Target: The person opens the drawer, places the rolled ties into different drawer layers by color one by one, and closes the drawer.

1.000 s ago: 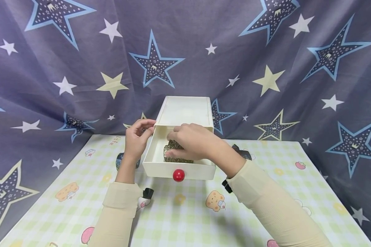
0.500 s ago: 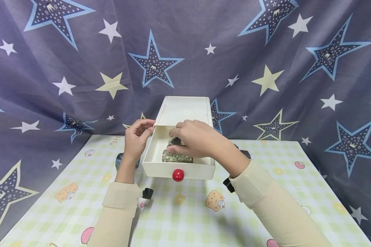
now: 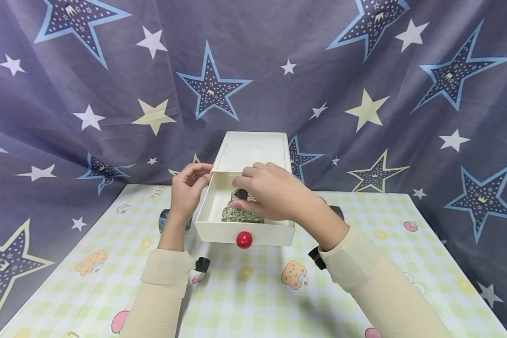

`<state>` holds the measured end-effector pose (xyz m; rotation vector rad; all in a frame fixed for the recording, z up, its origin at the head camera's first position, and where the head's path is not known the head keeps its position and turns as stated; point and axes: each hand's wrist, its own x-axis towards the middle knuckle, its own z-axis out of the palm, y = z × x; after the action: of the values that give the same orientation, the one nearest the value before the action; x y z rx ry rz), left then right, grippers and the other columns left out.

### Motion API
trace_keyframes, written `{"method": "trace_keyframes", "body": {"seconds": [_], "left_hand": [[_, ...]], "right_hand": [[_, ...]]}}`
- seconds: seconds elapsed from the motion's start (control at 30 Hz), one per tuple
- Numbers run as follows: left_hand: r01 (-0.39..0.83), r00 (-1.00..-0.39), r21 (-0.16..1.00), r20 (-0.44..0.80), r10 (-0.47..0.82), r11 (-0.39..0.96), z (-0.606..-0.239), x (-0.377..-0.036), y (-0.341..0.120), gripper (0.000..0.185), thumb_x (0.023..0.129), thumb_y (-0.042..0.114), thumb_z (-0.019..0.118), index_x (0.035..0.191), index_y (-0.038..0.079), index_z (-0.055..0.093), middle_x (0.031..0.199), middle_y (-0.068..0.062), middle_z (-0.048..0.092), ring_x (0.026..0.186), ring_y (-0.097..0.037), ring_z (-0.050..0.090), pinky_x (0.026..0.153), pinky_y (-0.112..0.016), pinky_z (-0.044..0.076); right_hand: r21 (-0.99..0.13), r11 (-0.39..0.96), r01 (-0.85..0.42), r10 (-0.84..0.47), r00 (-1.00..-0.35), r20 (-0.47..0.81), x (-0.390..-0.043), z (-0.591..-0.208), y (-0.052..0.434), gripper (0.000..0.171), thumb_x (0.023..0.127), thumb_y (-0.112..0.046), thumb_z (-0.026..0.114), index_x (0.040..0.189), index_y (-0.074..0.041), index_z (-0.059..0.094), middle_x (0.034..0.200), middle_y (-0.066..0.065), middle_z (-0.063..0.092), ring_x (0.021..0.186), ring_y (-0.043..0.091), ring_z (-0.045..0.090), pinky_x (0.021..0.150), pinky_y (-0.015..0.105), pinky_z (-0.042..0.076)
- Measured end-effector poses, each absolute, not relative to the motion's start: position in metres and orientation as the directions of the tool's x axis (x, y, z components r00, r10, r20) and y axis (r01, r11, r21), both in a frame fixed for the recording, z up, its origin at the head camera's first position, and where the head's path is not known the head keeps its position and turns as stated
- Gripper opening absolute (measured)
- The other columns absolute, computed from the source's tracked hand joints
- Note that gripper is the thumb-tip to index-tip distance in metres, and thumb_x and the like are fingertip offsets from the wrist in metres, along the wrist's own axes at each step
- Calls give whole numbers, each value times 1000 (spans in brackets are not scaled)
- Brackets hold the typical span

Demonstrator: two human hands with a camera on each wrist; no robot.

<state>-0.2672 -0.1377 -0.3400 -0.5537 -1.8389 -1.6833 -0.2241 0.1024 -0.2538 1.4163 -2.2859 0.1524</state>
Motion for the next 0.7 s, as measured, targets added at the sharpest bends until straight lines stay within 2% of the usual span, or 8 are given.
{"method": "trace_keyframes", "body": {"seconds": [0.3,0.47,0.7], "left_hand": [[657,-743,745,666,-69,118,-339,-266,-137,18,92,-11,64,109,-14,70,103,-30,66,86,-16,63,70,-17,52],[652,-747,749,661,-72,116,-340,-267,-137,18,92,-11,64,109,-13,70,104,-29,65,87,-18,63,70,-17,52],[650,-747,751,660,-79,118,-341,-267,-138,19,92,-11,64,109,-14,70,104,-30,65,87,-13,63,71,-17,52]], "right_hand": [[195,417,-888,-826,-282,488,-211,-264,108,41,94,-39,74,122,-9,70,113,4,70,99,24,64,88,42,53],[251,373,-893,-835,-205,511,-202,-273,109,42,93,-38,75,121,-7,70,112,6,68,99,25,61,90,42,52],[308,343,-887,-845,-148,515,-192,-281,108,37,93,-33,76,120,-9,70,111,5,66,94,25,58,80,39,49]]}}
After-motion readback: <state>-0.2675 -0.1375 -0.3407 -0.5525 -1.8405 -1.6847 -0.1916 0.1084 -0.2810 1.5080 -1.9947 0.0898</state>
